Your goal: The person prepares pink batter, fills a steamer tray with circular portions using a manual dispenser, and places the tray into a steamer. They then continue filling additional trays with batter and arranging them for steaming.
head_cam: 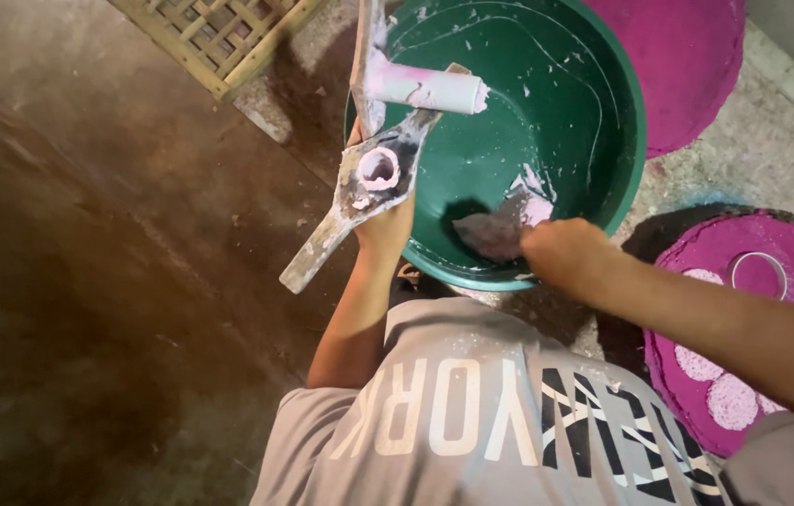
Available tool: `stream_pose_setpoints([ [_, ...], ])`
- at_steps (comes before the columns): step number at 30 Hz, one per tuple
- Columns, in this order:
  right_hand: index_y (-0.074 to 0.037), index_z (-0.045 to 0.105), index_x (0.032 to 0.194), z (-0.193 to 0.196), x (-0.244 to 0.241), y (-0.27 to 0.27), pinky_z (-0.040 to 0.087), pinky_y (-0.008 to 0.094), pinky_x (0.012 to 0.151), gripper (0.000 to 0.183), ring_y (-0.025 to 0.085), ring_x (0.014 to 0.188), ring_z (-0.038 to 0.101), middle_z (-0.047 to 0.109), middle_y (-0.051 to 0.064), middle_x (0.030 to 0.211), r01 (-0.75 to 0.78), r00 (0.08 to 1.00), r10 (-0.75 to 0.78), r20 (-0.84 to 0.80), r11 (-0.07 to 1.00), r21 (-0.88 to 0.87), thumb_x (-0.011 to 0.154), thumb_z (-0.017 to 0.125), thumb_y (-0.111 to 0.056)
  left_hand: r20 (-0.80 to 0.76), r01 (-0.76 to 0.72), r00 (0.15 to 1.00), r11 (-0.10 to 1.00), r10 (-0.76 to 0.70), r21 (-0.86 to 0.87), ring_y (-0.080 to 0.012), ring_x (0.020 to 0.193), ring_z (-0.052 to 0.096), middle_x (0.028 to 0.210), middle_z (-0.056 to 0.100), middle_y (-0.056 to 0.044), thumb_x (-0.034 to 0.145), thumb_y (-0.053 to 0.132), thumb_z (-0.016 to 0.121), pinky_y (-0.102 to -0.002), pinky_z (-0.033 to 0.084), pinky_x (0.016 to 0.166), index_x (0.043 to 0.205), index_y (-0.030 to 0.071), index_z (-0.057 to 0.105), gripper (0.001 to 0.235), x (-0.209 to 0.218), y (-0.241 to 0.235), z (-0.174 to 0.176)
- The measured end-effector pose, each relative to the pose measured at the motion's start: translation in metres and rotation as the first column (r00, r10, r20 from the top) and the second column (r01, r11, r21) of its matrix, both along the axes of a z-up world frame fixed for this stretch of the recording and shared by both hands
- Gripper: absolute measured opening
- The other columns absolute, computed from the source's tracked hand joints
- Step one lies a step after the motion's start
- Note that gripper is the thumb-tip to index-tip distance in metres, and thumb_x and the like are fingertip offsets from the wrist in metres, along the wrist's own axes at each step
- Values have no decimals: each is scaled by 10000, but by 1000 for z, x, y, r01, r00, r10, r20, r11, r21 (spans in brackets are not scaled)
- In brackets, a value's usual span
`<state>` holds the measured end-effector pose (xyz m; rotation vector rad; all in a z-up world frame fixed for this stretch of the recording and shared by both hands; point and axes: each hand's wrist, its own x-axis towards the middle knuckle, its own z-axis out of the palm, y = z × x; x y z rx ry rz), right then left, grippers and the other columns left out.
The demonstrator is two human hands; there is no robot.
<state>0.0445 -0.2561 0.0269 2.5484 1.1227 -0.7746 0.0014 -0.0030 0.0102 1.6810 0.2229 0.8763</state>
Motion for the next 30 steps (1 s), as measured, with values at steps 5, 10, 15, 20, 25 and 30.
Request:
stream_pose_setpoints([
  [5,-15,655,1146,45,-27,16,607,448,684,298,340,850,744,731,170,970,4,1000,-3,-29,998,64,891,591,-157,-20,14,1000,998,-15,-55,-234,1107,678,1244,684,-130,926,-8,739,-313,534,1008,1464,2,498,590,0,1,-4],
  [10,-206,708,1275,126,3,-12,604,401,825,367,247,852,735,791,74,1003,314,890,-301,-342,949,-18,955,577,-330,-121,-63,983,877,136,476,-266,1151,668,1344,664,-134,867,159,766,-480,411,988,1403,54,545,590,2,9,4],
  [15,-42,726,1232,165,47,-44,580,416,794,386,232,889,761,778,95,1015,383,810,-51,-584,800,462,975,562,-277,-113,70,994,773,2,630,-215,924,672,1259,652,-90,791,301,768,-420,519,852,1351,211,529,615,3,1,36],
  [20,-272,744,1270,188,49,-25,591,398,772,339,221,850,752,811,17,1023,228,970,-223,99,973,-45,1005,561,-375,-263,415,909,751,-323,513,-261,851,703,1072,653,-61,767,342,829,-338,593,756,1525,196,536,826,6,-9,55],
  [25,-93,687,1004,143,-13,37,552,358,536,172,230,685,705,680,52,821,-294,800,215,560,954,55,912,583,-194,-288,512,859,722,-423,465,-256,927,707,1138,684,-58,798,331,809,-351,582,811,1435,178,578,695,14,-31,37],
  [30,-92,657,917,174,-40,16,541,344,513,129,192,619,661,600,40,763,-340,802,197,564,927,159,803,623,-140,-395,654,754,656,-524,377,-240,1004,709,1191,709,-48,850,315,780,-352,580,882,1359,180,629,547,2,-25,20],
])
